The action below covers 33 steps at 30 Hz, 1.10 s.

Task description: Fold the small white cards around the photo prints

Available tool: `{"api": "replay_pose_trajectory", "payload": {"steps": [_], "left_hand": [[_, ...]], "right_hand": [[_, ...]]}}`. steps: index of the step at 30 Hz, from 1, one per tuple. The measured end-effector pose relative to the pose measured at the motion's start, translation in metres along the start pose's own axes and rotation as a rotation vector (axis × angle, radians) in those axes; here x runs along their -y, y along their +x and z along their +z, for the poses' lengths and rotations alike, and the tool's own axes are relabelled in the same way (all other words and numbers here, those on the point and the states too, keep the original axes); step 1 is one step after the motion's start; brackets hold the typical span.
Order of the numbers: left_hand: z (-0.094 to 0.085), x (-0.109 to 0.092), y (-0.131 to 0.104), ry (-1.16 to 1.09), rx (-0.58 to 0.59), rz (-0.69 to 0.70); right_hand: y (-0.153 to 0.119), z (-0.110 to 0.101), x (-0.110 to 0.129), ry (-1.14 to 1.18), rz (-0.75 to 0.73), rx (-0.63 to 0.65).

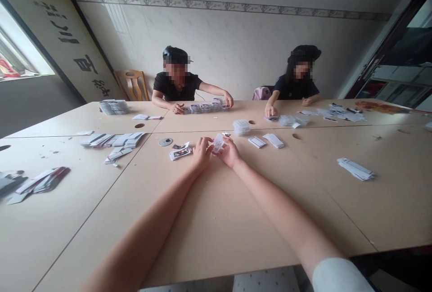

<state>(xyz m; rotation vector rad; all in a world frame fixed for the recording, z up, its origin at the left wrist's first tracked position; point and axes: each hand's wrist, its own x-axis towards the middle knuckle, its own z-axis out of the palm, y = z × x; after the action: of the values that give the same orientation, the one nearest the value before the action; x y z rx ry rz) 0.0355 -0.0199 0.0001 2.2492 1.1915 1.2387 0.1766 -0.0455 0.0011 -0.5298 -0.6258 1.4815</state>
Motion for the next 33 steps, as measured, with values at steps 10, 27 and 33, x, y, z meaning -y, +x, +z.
{"api": "replay_pose_trajectory", "payload": {"steps": [10, 27, 33], "left_hand": [[0.002, -0.0017, -0.0001, -0.01, 0.06, -0.009], [0.0022, -0.0037, -0.0011, 0.075, 0.065, 0.035], [0.0012, -0.005, -0.0018, 0.077, 0.067, 0.051]], "right_hand": [[0.0005, -0.002, -0.0016, -0.05, -0.008, 0.048], [-0.0004, 0.0006, -0.0026, -0.045, -0.012, 0.043], [-0.0004, 0.0, -0.0017, -0.045, -0.018, 0.047]]}}
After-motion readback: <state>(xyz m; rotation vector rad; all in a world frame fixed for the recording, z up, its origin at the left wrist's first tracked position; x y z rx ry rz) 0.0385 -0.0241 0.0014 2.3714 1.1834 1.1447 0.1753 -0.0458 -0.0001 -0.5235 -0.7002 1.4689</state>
